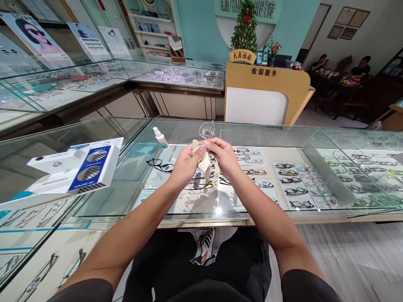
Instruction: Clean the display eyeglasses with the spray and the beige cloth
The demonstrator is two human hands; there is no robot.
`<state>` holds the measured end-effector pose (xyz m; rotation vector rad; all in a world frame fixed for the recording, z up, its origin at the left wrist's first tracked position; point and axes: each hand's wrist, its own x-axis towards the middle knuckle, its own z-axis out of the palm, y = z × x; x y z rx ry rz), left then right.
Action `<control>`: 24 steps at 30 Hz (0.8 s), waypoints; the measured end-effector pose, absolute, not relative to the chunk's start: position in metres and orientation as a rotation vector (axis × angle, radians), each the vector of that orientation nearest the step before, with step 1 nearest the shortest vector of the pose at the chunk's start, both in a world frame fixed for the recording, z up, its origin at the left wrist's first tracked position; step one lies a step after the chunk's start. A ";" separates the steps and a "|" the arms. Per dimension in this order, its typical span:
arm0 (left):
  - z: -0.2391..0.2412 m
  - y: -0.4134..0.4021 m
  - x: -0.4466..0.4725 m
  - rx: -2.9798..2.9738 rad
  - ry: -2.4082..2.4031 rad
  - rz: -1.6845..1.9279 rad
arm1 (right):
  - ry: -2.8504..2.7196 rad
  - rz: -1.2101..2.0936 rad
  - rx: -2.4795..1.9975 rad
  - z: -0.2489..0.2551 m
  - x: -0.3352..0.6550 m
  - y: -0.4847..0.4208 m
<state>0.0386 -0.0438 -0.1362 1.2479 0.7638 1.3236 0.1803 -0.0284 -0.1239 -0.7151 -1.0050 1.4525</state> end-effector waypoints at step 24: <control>-0.131 -0.025 0.016 1.146 0.553 1.388 | -1.349 1.174 -0.789 -0.118 0.199 -0.030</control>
